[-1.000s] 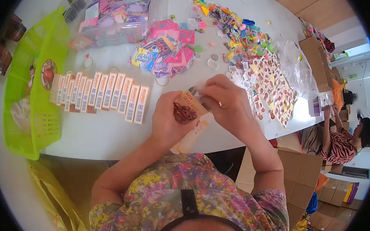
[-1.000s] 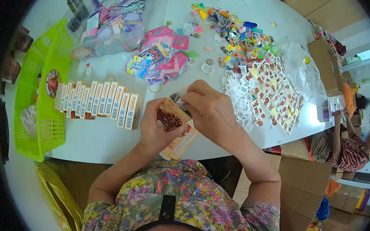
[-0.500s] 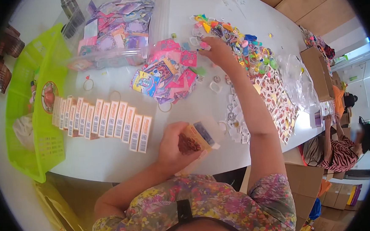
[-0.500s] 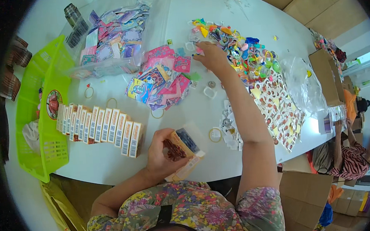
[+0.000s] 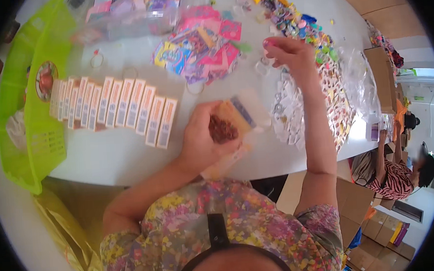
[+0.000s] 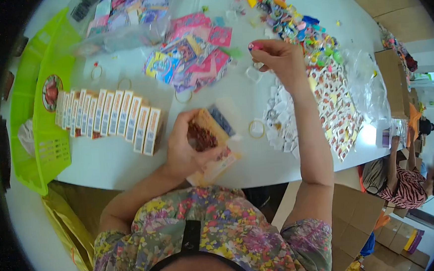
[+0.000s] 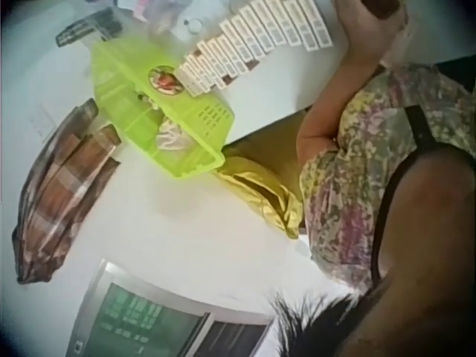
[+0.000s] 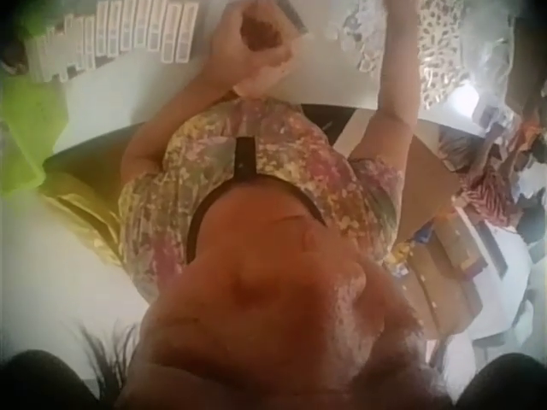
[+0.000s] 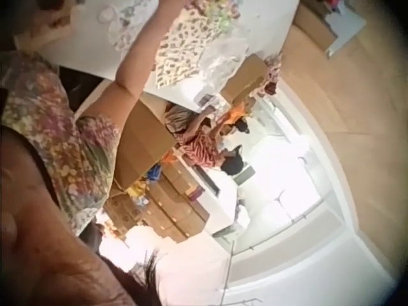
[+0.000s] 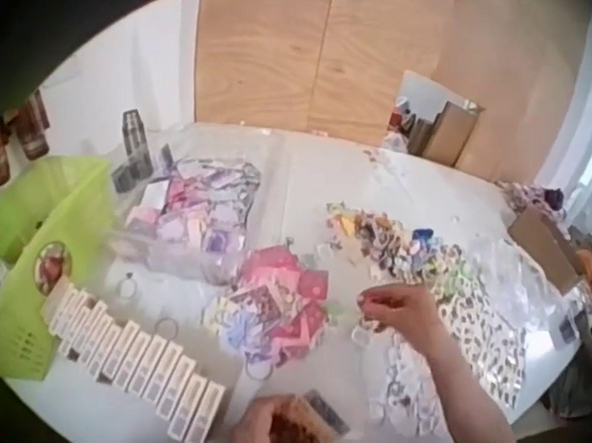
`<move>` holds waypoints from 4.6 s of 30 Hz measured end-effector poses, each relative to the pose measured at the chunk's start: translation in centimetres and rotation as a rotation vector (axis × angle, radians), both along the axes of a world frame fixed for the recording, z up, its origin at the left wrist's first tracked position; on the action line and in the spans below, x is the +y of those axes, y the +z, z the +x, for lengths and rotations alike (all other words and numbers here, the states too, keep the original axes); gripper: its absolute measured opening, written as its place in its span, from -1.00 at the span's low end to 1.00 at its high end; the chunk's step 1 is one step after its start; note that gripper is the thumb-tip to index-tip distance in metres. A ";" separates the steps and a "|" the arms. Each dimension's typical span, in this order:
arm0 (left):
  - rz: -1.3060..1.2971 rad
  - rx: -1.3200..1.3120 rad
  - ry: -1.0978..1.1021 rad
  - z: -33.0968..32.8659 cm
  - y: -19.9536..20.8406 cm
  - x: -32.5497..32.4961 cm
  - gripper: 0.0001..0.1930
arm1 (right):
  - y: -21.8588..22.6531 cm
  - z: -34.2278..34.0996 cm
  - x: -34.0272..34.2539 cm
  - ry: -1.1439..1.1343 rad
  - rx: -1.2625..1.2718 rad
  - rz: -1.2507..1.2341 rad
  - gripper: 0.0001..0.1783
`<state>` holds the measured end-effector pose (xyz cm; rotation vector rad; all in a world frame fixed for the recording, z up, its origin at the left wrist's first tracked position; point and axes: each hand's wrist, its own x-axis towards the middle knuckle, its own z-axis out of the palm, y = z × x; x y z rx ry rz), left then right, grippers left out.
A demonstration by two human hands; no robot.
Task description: Packaging small items into paper bags and placing them into a shipping box.
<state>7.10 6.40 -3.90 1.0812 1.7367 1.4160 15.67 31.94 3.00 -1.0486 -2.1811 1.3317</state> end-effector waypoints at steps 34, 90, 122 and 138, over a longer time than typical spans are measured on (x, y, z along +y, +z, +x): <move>0.221 0.408 0.093 2.9 1.0 -2.7 -0.23 | 4.1 7.0 -16.6 0.391 0.070 0.634 -0.64; 0.409 0.227 -0.117 2.3 0.8 -7.1 -0.79 | -3.3 10.5 -21.1 0.133 0.155 -0.023 -0.77; 0.158 0.091 -0.353 1.7 0.8 -9.6 -0.67 | -4.6 12.1 -21.5 0.404 0.170 0.273 -0.66; 0.105 -0.119 -0.268 2.0 0.4 -9.9 -0.60 | -3.8 10.5 -20.1 0.465 0.215 0.015 -0.64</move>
